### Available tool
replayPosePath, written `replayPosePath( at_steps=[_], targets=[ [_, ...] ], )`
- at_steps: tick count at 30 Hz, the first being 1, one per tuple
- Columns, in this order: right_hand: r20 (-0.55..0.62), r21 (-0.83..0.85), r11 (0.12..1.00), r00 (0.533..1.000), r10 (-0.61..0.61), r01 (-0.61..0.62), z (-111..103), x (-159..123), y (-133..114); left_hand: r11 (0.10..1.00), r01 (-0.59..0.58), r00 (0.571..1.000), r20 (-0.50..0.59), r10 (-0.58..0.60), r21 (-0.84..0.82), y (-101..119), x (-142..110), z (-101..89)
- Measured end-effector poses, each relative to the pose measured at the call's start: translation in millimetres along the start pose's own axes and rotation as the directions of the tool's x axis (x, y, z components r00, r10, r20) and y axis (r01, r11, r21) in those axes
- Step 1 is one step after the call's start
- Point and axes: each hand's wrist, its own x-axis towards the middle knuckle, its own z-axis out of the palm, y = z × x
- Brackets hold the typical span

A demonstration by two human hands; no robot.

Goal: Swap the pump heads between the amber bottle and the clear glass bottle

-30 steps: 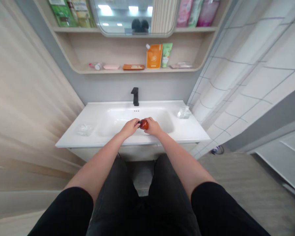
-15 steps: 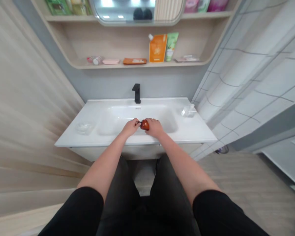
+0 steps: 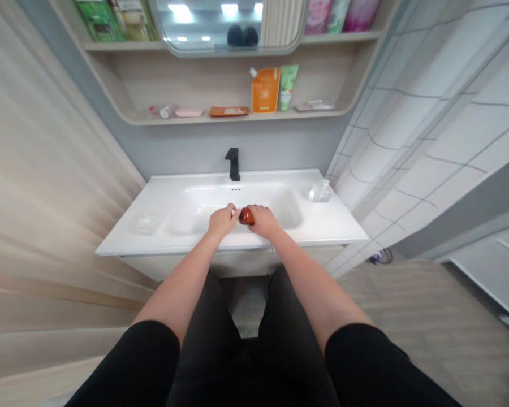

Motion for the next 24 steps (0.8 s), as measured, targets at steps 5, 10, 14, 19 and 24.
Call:
replayPosePath(
  at_steps=[5, 10, 14, 19, 24],
  targets=[
    [0.007, 0.013, 1.0, 1.0, 0.01, -0.01, 1.6, 0.8, 1.3, 0.987, -0.12, 0.992, 0.031, 0.123, -0.104, -2.8, -1.6, 3.3],
    [-0.009, 0.018, 1.0, 1.0, 0.004, -0.004, 1.7, 0.7, 1.7, 0.998, 0.007, 1.0, 0.02, -0.006, -0.062, -9.1, 6.9, 4.8],
    [0.017, 0.026, 0.999, 1.0, 0.018, -0.019, 0.1, 0.5, 1.2, 0.942, 0.161, 0.986, -0.003, -0.169, -0.295, -23.3, 15.6, 5.7],
    [0.037, 0.018, 0.997, 0.997, 0.068, -0.069, -1.5, 1.2, 1.1, 0.775, 0.22, 0.899, -0.185, -0.396, -0.592, -25.3, 17.1, -2.9],
    [0.038, 0.02, 0.997, 0.996, 0.079, -0.08, 1.0, 2.0, 4.1, 0.615, -0.07, 0.827, -0.39, -0.404, -0.785, -29.5, -33.9, -34.4]
  ],
)
